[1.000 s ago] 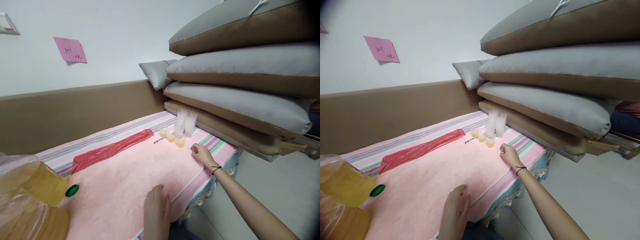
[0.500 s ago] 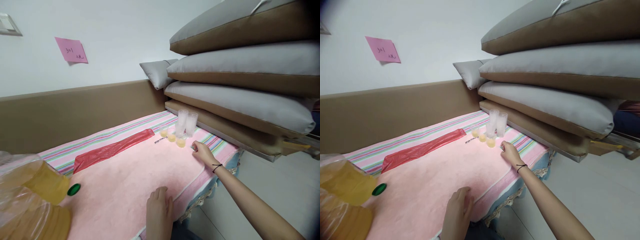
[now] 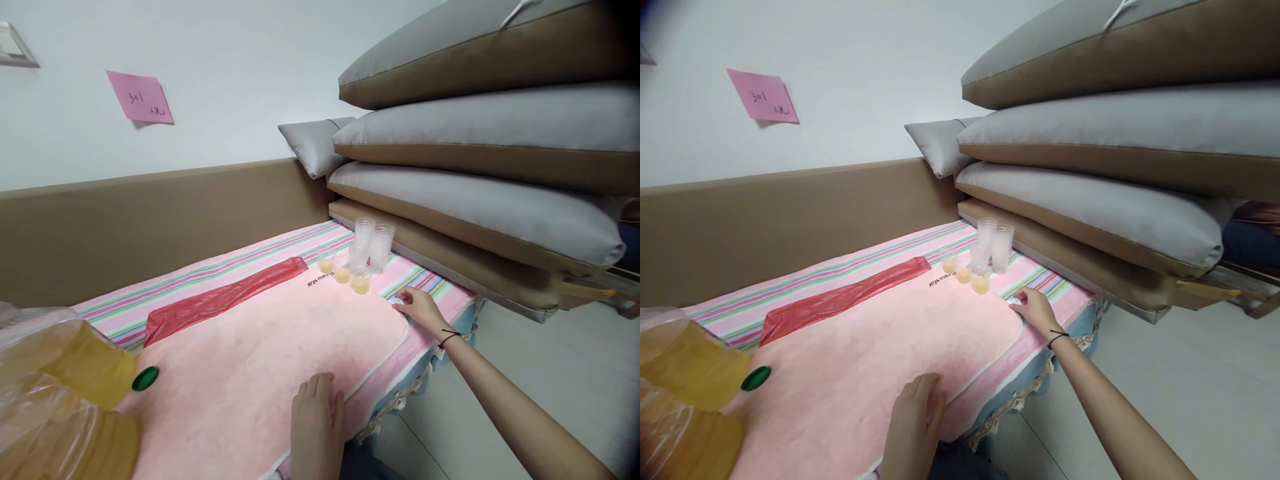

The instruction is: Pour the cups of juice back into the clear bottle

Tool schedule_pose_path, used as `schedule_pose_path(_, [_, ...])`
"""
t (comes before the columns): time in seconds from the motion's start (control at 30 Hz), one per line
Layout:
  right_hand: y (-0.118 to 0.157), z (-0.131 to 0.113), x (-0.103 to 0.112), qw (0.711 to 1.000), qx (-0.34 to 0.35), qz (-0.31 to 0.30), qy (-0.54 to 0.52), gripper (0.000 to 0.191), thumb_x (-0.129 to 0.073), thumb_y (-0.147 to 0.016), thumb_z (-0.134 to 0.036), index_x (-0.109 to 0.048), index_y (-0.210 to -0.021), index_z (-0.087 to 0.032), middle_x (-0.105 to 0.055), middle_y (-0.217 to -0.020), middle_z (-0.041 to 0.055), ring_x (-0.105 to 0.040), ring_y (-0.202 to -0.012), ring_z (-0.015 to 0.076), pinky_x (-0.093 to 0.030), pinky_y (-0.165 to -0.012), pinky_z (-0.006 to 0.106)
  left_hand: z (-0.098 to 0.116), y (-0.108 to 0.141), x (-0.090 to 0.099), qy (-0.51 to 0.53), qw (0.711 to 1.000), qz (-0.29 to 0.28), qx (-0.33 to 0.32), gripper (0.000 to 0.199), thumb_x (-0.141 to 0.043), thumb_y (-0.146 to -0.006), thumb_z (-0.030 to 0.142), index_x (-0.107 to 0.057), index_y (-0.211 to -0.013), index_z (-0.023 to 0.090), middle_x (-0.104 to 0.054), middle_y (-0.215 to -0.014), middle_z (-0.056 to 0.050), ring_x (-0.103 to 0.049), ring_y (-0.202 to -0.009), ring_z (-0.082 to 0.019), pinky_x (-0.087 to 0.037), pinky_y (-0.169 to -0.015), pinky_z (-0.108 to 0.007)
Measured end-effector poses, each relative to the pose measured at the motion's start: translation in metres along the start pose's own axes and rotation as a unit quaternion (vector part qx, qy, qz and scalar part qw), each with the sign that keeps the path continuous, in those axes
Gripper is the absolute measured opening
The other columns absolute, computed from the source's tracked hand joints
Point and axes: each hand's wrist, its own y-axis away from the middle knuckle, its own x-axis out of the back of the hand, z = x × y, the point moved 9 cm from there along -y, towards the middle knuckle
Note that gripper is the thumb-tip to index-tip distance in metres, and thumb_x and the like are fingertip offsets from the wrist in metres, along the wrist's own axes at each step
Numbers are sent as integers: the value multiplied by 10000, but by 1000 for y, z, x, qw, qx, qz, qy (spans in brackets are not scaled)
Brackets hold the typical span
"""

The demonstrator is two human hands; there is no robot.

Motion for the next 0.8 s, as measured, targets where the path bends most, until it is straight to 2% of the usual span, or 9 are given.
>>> schedule_pose_path(0.1, [1, -16, -3, 997, 68, -26, 9, 221, -659, -761, -175, -751, -960, -195, -718, -968, 65, -662, -842, 197, -510, -771, 304, -1, 0, -1, 2, 1000, -5, 4, 310, -425, -910, 200, -668, -1102, 189, -685, -1098, -105, -607, -1024, -254, -443, -887, -368])
schedule_pose_path(0.2, [6, -31, -5, 990, 124, -48, 37, 255, -602, -806, -134, -790, -935, -246, -711, -1058, 64, -640, -961, 209, -481, -880, 328, -2, -1, -2, 4, 1000, -10, 5, 306, -429, -908, 201, -666, -1100, 187, -684, -1094, -103, -605, -1018, -255, -443, -889, -375])
schedule_pose_path(0.3, [14, -40, -2, 983, 152, -53, 85, 298, -555, -842, -125, -806, -912, -268, -710, -1047, 83, -601, -977, 252, -456, -888, 384, -1, -1, 0, 6, 1000, -6, 2, 305, -423, -913, 210, -666, -1097, 187, -686, -1088, -104, -605, -1011, -259, -446, -881, -381])
schedule_pose_path(0.4, [21, -47, 0, 974, 175, -56, 132, 373, -502, -845, -72, -807, -916, -273, -710, -1048, 90, -567, -958, 268, -439, -861, 395, -1, -1, -1, 11, 1000, -5, -1, 304, -419, -917, 220, -665, -1093, 184, -683, -1098, -108, -603, -1012, -264, -445, -880, -386])
schedule_pose_path(0.5, [25, -54, 1, 967, 188, -51, 167, 397, -473, -854, -51, -790, -992, -247, -701, -1111, 100, -541, -1016, 285, -426, -880, 402, -1, -1, -2, 12, 1000, -12, 0, 313, -411, -918, 217, -661, -1101, 181, -679, -1106, -112, -601, -1016, -265, -442, -883, -388])
schedule_pose_path(0.57, [27, -58, 0, 965, 189, -40, 179, 390, -461, -891, -87, -753, -1107, -229, -682, -1172, 110, -523, -1070, 293, -417, -915, 414, -1, -1, -3, 9, 1000, -14, 1, 315, -410, -914, 209, -664, -1098, 181, -680, -1098, -114, -603, -1015, -264, -442, -881, -385])
schedule_pose_path(0.67, [33, -61, -4, 964, 188, -23, 189, 377, -451, -965, -234, -660, -1279, -230, -639, -1272, 116, -497, -1140, 300, -412, -945, 430, 0, -1, -1, 6, 1000, -5, -1, 303, -422, -909, 201, -669, -1085, 183, -686, -1078, -110, -607, -1004, -263, -445, -875, -383])
schedule_pose_path(0.8, [43, -55, -11, 964, 168, -1, 204, 367, -440, -988, -376, -666, -1268, -303, -601, -1350, 90, -478, -1170, 318, -414, -921, 463, 1, -1, 2, 3, 1000, -5, -5, 307, -417, -915, 203, -665, -1094, 179, -684, -1086, -111, -605, -1006, -263, -445, -877, -386])
